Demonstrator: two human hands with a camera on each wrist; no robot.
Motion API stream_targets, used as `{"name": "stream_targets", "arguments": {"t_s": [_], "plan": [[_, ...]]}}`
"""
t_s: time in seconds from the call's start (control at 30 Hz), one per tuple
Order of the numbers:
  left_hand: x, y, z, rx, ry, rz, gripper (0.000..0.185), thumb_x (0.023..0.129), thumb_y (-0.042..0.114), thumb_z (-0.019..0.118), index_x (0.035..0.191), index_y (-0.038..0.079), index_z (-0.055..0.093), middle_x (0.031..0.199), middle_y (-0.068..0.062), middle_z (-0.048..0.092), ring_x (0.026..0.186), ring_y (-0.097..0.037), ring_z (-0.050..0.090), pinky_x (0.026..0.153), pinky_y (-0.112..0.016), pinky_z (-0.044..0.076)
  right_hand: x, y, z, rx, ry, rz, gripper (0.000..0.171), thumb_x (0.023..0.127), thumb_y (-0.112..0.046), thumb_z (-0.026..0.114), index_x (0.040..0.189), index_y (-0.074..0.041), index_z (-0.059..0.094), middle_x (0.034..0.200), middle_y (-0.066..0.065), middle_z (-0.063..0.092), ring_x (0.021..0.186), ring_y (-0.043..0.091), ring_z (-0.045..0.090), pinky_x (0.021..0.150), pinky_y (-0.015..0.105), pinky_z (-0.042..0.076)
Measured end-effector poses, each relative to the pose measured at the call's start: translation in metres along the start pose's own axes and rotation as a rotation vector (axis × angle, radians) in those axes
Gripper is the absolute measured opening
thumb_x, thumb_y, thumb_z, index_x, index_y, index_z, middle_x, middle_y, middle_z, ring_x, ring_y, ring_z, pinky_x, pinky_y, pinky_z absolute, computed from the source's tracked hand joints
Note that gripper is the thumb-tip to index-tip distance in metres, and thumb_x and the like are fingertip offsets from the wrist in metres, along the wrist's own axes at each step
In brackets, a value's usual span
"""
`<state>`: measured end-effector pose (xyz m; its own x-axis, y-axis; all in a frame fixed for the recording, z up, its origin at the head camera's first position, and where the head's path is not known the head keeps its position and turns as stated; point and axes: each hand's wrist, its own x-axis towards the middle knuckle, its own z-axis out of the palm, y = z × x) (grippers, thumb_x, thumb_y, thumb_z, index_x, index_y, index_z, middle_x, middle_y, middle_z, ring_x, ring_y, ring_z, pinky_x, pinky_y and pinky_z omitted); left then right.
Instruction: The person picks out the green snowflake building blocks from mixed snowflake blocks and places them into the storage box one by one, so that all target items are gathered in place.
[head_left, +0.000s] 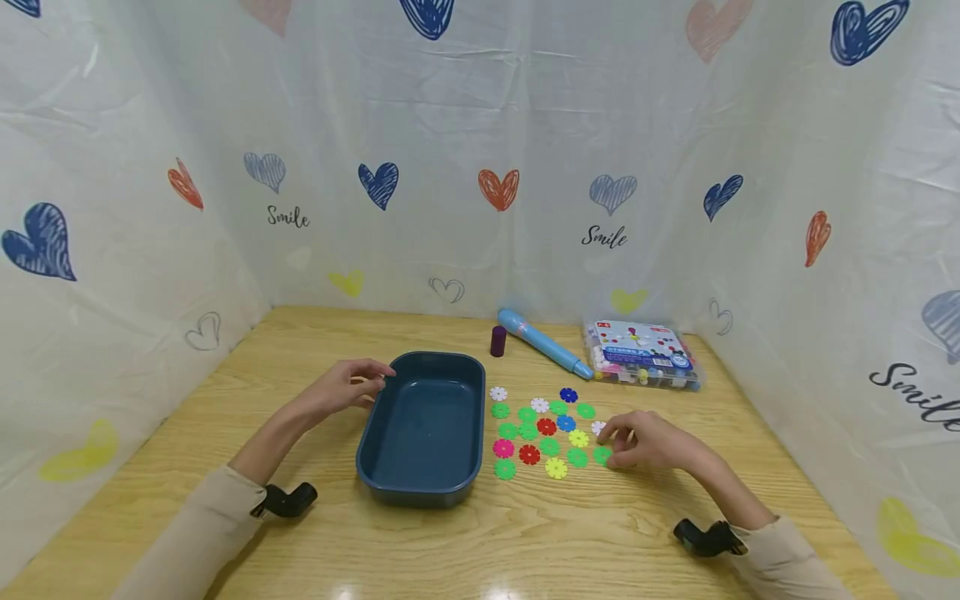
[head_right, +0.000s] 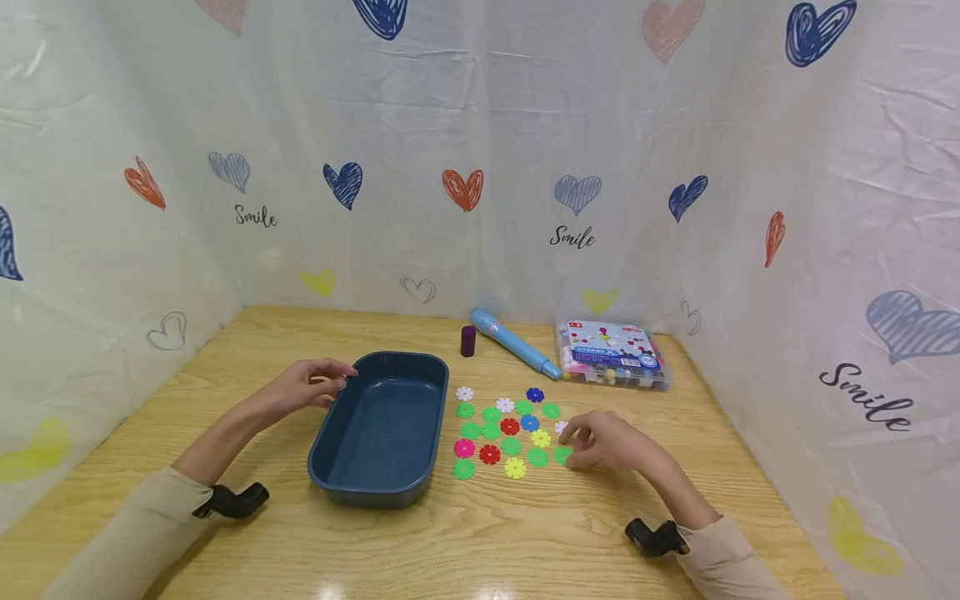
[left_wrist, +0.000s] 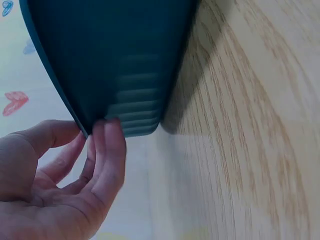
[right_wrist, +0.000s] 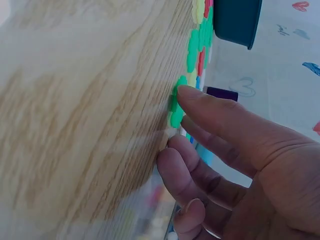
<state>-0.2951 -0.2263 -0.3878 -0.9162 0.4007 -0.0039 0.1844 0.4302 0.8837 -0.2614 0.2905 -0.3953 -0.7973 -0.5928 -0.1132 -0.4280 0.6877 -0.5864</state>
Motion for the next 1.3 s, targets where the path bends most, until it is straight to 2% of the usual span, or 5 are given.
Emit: {"name": "stream_targets", "arguments": {"t_s": [0.27, 0.63, 0.8, 1.07, 1.3], "plan": [[0.0022, 0.0012, -0.0013, -0.122, -0.017, -0.069, 0.040, 0.101, 0.017, 0.053, 0.136, -0.003, 0.049, 0.116, -0.019, 0.052, 0.088, -0.021, 0.057, 0.072, -0.033, 0.059, 0.0032, 0.0009, -0.0009, 0.009, -0.023, 0.008, 0.023, 0.085, -0.017, 0.075, 0.104, -0.006, 0.068, 0.080, -0.001, 0.064, 0.070, 0.005, 0.057, 0.065, 0.023, 0.051], [0.0026, -0.0010, -0.0014, -0.149, -0.032, -0.076, 0.044, 0.101, 0.021, 0.055, 0.138, -0.001, 0.047, 0.116, -0.017, 0.052, 0.090, -0.020, 0.059, 0.069, -0.032, 0.060, 0.0038, -0.0010, 0.0019, 0.002, 0.028, 0.053, 0.025, 0.081, -0.018, 0.080, 0.096, -0.006, 0.062, 0.081, 0.002, 0.059, 0.072, 0.007, 0.052, 0.060, 0.020, 0.046], [0.0020, -0.0001, -0.0007, -0.158, -0.034, -0.082, 0.043, 0.101, 0.020, 0.055, 0.137, -0.001, 0.048, 0.114, -0.016, 0.053, 0.089, -0.019, 0.060, 0.067, -0.031, 0.060, 0.0020, -0.0026, 0.0026, -0.008, 0.034, 0.056, 0.020, 0.084, -0.017, 0.076, 0.095, -0.007, 0.061, 0.081, 0.001, 0.059, 0.071, 0.008, 0.052, 0.057, 0.020, 0.047], [0.0010, 0.0004, -0.0006, -0.160, -0.032, -0.090, 0.042, 0.101, 0.020, 0.054, 0.138, 0.000, 0.047, 0.115, -0.016, 0.053, 0.089, -0.020, 0.059, 0.067, -0.032, 0.060, 0.0014, -0.0042, -0.0003, -0.003, 0.017, 0.015, 0.009, 0.091, -0.012, 0.068, 0.095, -0.006, 0.061, 0.081, 0.000, 0.061, 0.068, 0.005, 0.053, 0.056, 0.020, 0.048], [-0.0011, 0.0013, -0.0008, -0.164, -0.032, -0.106, 0.041, 0.101, 0.018, 0.053, 0.138, 0.000, 0.047, 0.118, -0.018, 0.052, 0.090, -0.020, 0.059, 0.067, -0.032, 0.060, 0.0023, -0.0049, -0.0046, -0.028, 0.046, -0.047, 0.007, 0.090, -0.008, 0.066, 0.095, -0.006, 0.062, 0.084, 0.001, 0.062, 0.073, 0.003, 0.053, 0.061, 0.020, 0.049]]}}
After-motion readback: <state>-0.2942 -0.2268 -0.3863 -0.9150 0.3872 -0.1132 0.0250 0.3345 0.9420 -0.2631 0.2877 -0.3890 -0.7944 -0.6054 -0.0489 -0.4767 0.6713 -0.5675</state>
